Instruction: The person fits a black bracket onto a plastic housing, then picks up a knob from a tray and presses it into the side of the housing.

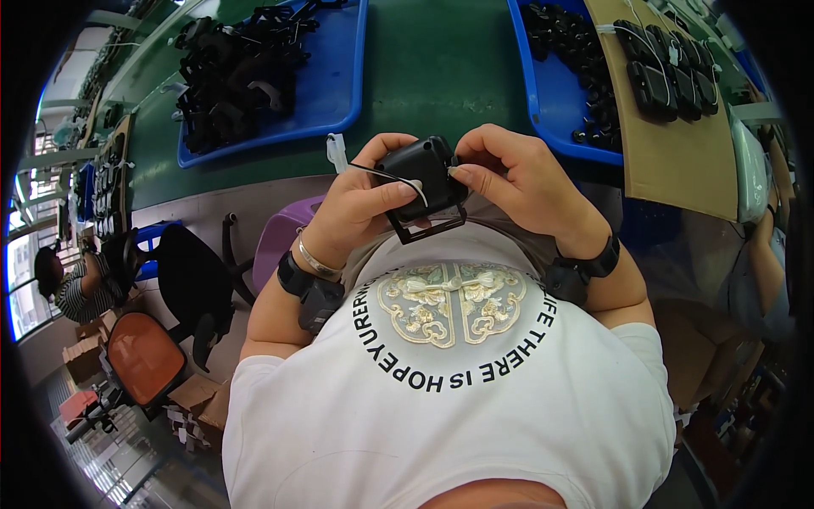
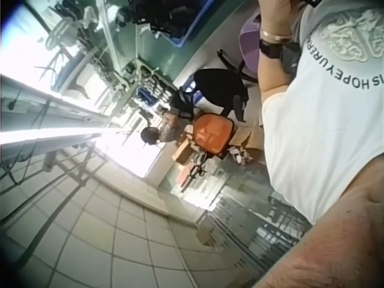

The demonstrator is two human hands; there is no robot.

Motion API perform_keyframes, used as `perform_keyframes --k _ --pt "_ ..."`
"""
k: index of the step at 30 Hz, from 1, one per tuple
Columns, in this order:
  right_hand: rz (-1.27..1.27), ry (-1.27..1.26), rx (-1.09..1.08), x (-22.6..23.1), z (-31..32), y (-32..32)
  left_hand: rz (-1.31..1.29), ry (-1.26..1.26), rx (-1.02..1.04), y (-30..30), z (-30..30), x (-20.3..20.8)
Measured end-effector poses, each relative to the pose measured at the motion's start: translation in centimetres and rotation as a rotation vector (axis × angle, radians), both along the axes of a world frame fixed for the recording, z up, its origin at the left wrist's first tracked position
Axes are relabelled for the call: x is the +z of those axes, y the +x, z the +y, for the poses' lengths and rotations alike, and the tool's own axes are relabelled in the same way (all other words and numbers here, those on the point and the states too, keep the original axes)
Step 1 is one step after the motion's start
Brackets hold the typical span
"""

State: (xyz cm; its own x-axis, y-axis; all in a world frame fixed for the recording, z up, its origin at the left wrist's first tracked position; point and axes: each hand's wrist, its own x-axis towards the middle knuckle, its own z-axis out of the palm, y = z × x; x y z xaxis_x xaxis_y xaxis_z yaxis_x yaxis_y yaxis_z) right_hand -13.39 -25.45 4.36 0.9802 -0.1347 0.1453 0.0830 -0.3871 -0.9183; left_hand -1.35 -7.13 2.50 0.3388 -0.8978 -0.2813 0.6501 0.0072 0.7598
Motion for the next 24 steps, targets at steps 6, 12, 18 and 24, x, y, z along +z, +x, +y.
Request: perform_keyframes --k 6,12,18,24 --pt "-0.251 -0.033 0.026 -1.1 -0.2 0.0 0.076 -0.045 -0.036 -0.1 -0.2 0.1" --pt "-0.102 -0.113 -0.021 -1.0 -0.1 -0.5 0.015 -0.035 0.008 -0.5 -0.3 0.5" --pt "0.220 -0.050 0.020 -0.3 -0.8 0.0 -0.290 0.015 0.057 -0.5 -0.5 0.8" --pt "-0.187 0.029 0.025 -1.1 0.2 0.5 -0.351 -0.063 0.252 -0.5 -0.7 0.2"
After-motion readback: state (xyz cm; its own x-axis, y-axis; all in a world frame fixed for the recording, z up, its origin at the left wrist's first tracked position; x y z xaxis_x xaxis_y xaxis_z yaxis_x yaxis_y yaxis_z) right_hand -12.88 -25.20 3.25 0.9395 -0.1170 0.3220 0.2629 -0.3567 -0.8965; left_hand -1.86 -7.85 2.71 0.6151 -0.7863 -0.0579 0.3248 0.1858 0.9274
